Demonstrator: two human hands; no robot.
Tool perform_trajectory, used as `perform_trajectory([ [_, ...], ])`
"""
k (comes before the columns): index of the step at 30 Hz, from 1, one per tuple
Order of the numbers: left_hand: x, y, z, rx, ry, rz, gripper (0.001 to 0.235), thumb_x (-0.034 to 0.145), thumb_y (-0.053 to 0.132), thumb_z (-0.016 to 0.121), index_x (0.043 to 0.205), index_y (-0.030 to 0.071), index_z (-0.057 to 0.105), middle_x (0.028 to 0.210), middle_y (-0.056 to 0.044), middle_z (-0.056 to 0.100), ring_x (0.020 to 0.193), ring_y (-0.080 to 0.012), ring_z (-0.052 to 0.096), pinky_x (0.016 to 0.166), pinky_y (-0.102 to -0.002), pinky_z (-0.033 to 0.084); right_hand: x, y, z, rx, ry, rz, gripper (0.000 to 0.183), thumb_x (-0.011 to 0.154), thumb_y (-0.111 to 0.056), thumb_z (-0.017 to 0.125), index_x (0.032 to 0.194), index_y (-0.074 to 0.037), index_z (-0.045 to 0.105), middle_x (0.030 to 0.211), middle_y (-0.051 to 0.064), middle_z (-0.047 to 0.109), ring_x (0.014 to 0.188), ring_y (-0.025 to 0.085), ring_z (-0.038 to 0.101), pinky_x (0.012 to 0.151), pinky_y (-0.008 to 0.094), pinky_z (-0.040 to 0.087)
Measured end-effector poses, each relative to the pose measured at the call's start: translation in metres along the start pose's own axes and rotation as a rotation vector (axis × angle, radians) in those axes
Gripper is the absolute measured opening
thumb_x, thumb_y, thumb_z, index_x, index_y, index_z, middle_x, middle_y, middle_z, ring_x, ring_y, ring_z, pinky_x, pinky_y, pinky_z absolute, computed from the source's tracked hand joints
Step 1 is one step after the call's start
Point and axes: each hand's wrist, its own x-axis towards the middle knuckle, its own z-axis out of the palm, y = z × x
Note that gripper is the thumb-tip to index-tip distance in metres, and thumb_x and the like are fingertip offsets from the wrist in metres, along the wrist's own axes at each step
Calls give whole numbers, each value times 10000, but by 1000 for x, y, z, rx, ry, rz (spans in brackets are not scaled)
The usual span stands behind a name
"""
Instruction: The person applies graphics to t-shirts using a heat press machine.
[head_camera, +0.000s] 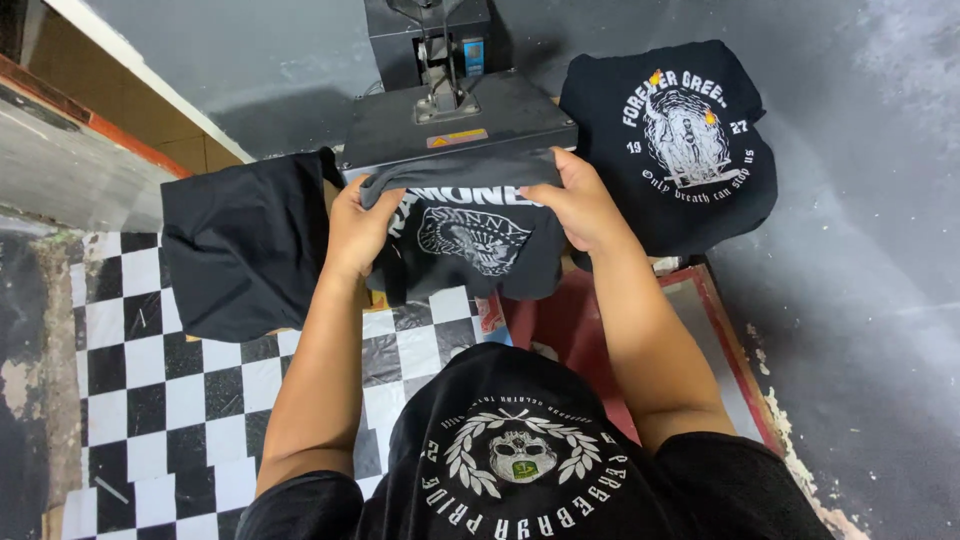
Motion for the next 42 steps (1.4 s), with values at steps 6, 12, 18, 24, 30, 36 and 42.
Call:
perform_trajectory([
  [6, 6, 6, -19, -60, -112, -17, 125, 912, 46, 701, 1035, 46, 682, 904, 35, 697, 785, -50, 608, 692, -241, 493, 3, 1, 16, -173, 157, 6, 446, 799, 128, 717, 1214, -6, 630, 1148, 67, 725, 1037, 124, 697, 935, 283, 569],
  [12, 22, -24, -31, 91, -93, 103, 144, 927, -1, 750, 1032, 32, 658, 935, 13, 681, 839, -57, 611, 747, -227, 505, -5, 28, -7, -497, 218, -18, 302, 775, 65, 788, 1005, -14, 609, 958, 71, 686, 883, 116, 655, 778, 275, 542],
  [18, 12, -4, -15, 244, -169, 27, 187, 890, -5, 747, 1024, 40, 624, 886, 2, 671, 722, -65, 609, 597, -241, 495, -23, -4, -4, -876, 396, 54, 288, 771, -70, 863, 845, -29, 588, 777, 49, 667, 741, 112, 634, 685, 286, 512],
  [24, 8, -5, 18, 229, -157, 26, 217, 904, -19, 717, 1090, 44, 626, 924, -5, 683, 749, -69, 618, 649, -240, 506, -36, 1, -55, -538, 146, -10, 282, 776, 9, 794, 981, -32, 605, 844, 3, 655, 794, 73, 610, 706, 261, 516],
  [30, -5, -6, 84, 523, 78, 334, 225, 896, -5, 785, 1069, 1, 641, 968, -52, 712, 871, -99, 660, 774, -266, 529, -49, -11, -117, -436, 22, 22, 349, 781, 39, 835, 986, -1, 555, 885, 10, 633, 838, 65, 592, 737, 257, 499],
  [36, -27, 15, 144, 641, 123, 139, 222, 862, 18, 757, 1064, 5, 665, 938, -120, 705, 783, -196, 688, 702, -331, 534, -66, -35, -172, -400, -86, 71, 327, 818, 51, 720, 1117, -22, 610, 989, -19, 670, 960, 85, 634, 859, 255, 508],
  [42, -49, 2, 145, 937, -187, 235, 459, 672, -30, 824, 1111, -1, 692, 970, -179, 701, 881, -326, 684, 778, -392, 529, -68, -29, -208, -880, 27, -39, 230, 790, -74, 824, 944, -20, 661, 861, 99, 710, 796, 171, 685, 750, 314, 533],
])
